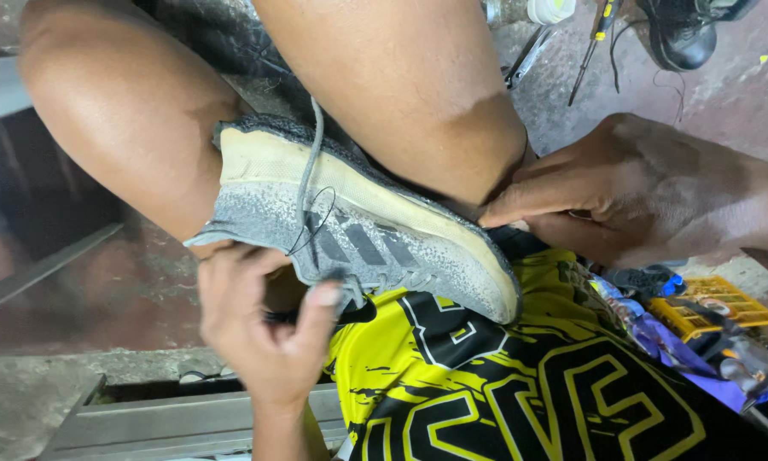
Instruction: The person is sewing the sole of a sneaker back onto the upper by hand using a hook tool and thread, holding the shoe against their lap while pulling stitches through.
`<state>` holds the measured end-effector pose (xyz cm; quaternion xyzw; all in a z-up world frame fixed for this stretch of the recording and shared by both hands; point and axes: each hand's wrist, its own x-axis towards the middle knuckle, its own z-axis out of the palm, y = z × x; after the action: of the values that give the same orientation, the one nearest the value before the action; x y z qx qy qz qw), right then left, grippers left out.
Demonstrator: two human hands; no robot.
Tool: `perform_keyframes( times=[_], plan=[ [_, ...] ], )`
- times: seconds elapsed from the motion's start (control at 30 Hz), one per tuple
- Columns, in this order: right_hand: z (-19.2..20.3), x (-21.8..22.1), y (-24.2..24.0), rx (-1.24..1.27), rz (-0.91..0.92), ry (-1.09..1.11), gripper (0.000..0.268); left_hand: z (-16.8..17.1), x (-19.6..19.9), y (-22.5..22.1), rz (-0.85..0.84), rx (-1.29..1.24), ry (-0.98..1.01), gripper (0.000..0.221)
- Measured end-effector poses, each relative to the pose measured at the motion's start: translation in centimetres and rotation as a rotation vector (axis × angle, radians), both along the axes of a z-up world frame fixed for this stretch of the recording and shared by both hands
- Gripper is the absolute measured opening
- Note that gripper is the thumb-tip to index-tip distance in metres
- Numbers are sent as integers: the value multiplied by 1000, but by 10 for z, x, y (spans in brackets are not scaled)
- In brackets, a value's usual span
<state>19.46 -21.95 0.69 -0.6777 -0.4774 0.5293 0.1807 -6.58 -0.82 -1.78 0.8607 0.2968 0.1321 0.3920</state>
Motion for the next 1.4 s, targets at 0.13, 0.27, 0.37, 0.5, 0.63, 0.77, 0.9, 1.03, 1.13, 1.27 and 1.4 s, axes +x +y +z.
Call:
perform_keyframes(
  times=[0.13,0.27,0.37,0.5,0.63,0.77,0.9,1.03,1.13,1.27,1.4],
  plan=[
    [-2,0,3,6,31,-109,34,11,17,-1,-213,98,37,48],
    [-4,-3,-2,-16,33,-104,32,16,39,-5,-377,-217,151,30],
    [-4,-2,-3,140,17,-91,29,17,46,-1,-287,-444,141,18],
    [4,-4,-9,192,37,-170,34,19,42,0,-309,-461,92,17],
    [11,-9,-3,237,90,-297,35,9,43,-6,-284,-591,93,22],
    [16,-12,6,203,146,-321,45,0,37,-17,-291,-526,173,32],
    [15,-12,19,-123,447,-431,56,-11,39,-21,-316,-354,141,38],
    [12,-7,20,-165,560,-412,62,-21,40,-24,-280,-401,55,35],
    [6,-9,21,-87,499,-351,58,-25,38,-25,-268,-409,26,33],
    [-2,-13,21,-44,426,-305,53,-27,38,-22,-261,-445,46,31],
    [-11,-23,29,-28,397,-287,48,-29,39,-19,-271,-389,-12,33]
  ],
)
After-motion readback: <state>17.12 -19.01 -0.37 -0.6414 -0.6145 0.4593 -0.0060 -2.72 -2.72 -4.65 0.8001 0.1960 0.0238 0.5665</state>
